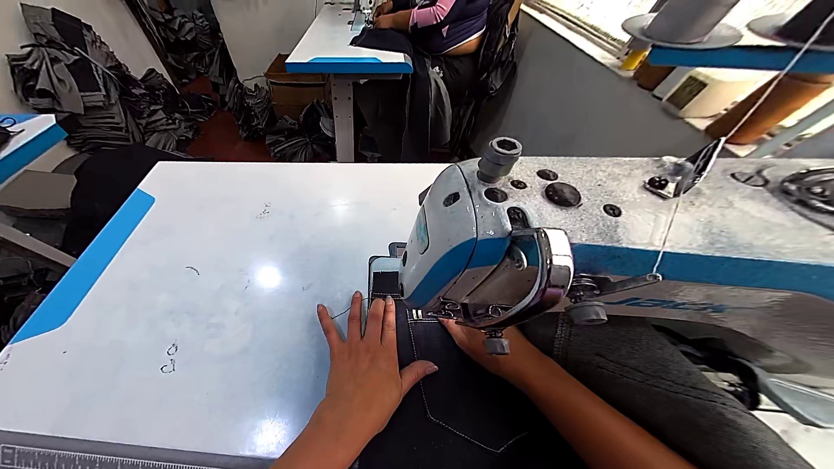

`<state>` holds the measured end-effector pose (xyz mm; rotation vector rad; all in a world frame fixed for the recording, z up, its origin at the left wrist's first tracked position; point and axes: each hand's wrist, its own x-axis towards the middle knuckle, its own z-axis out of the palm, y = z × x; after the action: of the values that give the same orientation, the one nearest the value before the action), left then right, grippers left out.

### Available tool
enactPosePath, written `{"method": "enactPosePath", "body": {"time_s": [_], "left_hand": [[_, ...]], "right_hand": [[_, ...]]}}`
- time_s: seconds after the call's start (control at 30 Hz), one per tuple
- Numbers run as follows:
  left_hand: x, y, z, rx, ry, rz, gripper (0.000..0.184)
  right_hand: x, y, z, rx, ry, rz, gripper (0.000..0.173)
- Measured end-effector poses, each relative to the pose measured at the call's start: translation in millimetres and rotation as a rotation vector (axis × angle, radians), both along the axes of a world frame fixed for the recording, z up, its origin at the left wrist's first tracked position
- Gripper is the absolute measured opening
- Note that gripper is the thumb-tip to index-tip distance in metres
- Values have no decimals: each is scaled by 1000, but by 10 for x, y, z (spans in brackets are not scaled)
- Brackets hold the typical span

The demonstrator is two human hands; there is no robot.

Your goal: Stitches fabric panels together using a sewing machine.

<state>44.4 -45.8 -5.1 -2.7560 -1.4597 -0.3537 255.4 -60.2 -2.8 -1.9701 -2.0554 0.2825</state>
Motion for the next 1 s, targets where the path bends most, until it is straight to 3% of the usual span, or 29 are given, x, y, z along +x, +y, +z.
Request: {"method": "enactPosePath", "body": {"time_s": [0.27,0.47,0.63,0.73,0.83,0.9,1.0], "left_hand": [[-6,-8,-8,17,-2,-1,97],[-8,-4,28,-34,30,6,98],[5,34,37,-52,44,9,97],[-7,-33,58,-52,45,4,95],[-74,-330,-5,114,-128,-135,71],[-185,-608,-54,72,-208,-286,58],[-364,-824,-248,79,-249,-411,61]], "right_hand": [[-4,4,-66,132,7,25,21],[32,31,-140,107,-47,32,27],[9,37,-83,83,-14,14,21],[17,24,-95,158,17,38,22],[11,-200,-67,381,-29,123,35],[12,-540,-16,411,2,260,36],[25,-1032,-114,320,125,467,32]]}}
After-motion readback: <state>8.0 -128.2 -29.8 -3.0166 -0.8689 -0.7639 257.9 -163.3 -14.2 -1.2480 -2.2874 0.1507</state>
